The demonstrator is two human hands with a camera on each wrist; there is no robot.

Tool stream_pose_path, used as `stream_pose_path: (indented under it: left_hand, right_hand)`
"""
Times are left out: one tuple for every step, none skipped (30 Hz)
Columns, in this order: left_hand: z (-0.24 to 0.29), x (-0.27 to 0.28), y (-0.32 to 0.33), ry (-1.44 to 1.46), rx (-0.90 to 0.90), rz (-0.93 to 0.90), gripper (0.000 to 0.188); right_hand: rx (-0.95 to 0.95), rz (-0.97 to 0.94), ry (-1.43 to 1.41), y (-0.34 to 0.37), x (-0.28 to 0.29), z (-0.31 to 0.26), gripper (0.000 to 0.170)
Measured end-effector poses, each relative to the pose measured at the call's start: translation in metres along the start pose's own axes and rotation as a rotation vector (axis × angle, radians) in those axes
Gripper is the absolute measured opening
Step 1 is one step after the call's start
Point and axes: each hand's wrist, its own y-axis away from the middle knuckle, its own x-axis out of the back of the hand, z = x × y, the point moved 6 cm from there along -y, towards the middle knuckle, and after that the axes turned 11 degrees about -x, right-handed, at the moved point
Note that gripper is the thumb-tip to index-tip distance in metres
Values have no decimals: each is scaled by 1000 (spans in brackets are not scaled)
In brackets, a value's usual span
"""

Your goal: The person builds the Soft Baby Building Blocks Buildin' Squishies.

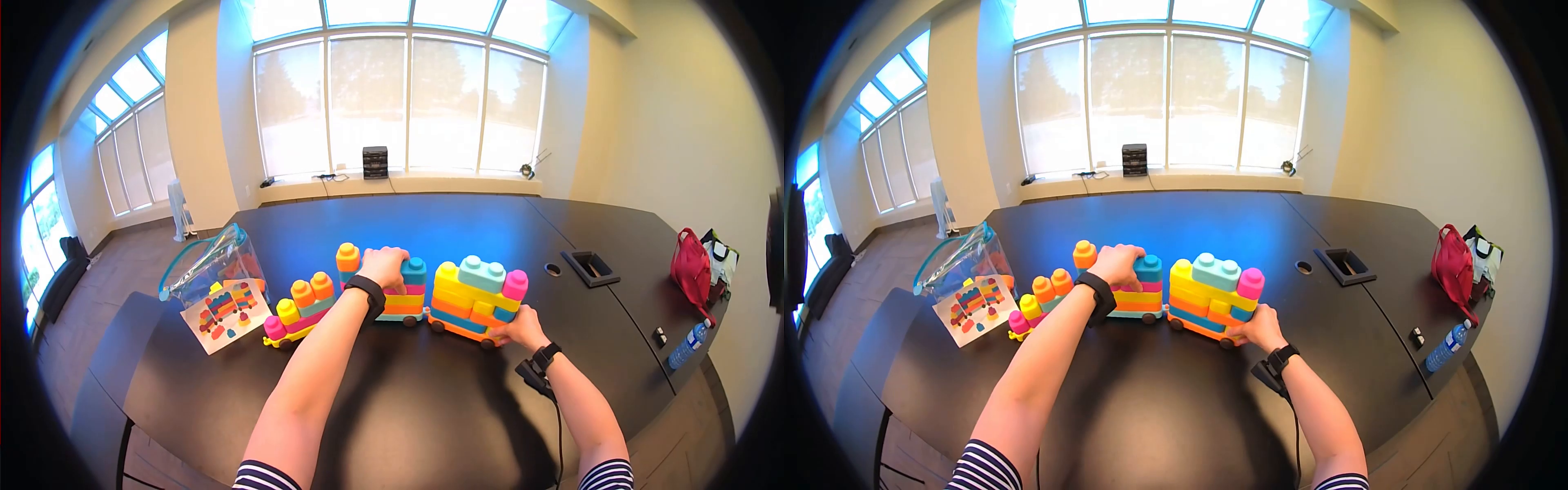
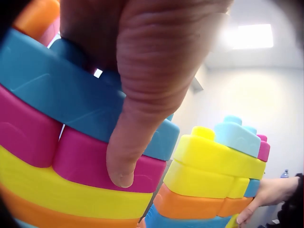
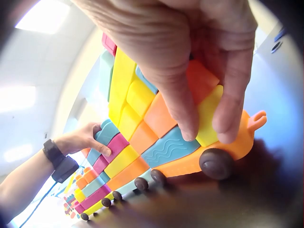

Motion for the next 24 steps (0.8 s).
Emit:
stream_pose_path:
  left_hand:
    - [1, 1, 1, -23, -12, 0, 89]
    - [1, 1, 4, -46, -22, 0, 88]
    - [2, 10, 10, -25, -80, 133, 88]
    - [1, 18, 20, -8, -138, 267, 88]
    - [1, 31, 34, 9, -197, 399, 87]
    - [-10, 46, 48, 119, -192, 485, 89]
    - [-20, 68, 68, 226, -190, 569, 91]
    - [-35, 84, 94, 290, -117, 633, 94]
    - [-56, 96, 121, 352, -43, 699, 96]
    - [-82, 96, 147, 345, 76, 696, 100]
    - [-107, 90, 181, 337, 197, 691, 104]
    - [-148, 69, 204, 294, 266, 570, 106]
    - [-181, 40, 220, 251, 336, 447, 108]
    - [-186, 20, 236, 239, 404, 329, 107]
    - [-190, 2, 251, 227, 470, 213, 106]
    - [-191, -15, 259, 247, 464, 218, 97]
    - [-192, -30, 264, 269, 456, 223, 88]
    - [-194, -39, 269, 292, 464, 245, 82]
    - [-193, -44, 273, 317, 471, 266, 77]
    - [-194, -46, 274, 343, 477, 288, 71]
    - [-197, -47, 275, 340, 483, 279, 68]
    - [-195, -44, 279, 337, 491, 270, 65]
    - [-192, -41, 283, 336, 502, 262, 62]
    - [-188, -39, 285, 345, 506, 240, 62]
  right_hand:
    - [-1, -1, 1, 0, -1, 1, 43]
    - [1, 0, 2, 1, -1, 1, 43]
    - [7, 0, 2, 0, -1, 0, 43]
    - [14, 1, 1, 0, -2, -1, 43]
    - [24, 4, -7, -1, -2, -1, 41]
    - [33, 6, -15, -2, -3, -1, 40]
    - [41, 10, -27, -2, -3, 1, 39]
    - [40, 13, -26, -3, -4, 2, 39]
    - [43, 16, -24, -4, -4, 3, 39]
    - [45, 19, -23, -5, -5, 3, 39]
    - [42, 15, -26, -5, -5, 3, 39]
    - [40, 11, -30, -6, -5, 2, 39]
    - [37, 6, -33, -5, -5, 3, 39]
    - [32, 1, -36, -6, -6, 4, 39]
    - [36, 2, -31, -7, -6, 4, 39]
    - [39, 5, -27, -7, -6, 4, 39]
    - [41, 11, -21, -7, -6, 3, 39]
    - [38, 12, -19, -6, -7, 3, 38]
    - [35, 15, -16, -5, -7, 3, 38]
    - [31, 19, -11, -5, -7, 4, 38]
    - [36, 21, -13, -4, -7, 4, 38]
    - [42, 21, -13, -4, -8, 3, 38]
    - [49, 19, -12, -4, -8, 3, 38]
    - [51, 23, -13, -3, -8, 4, 38]
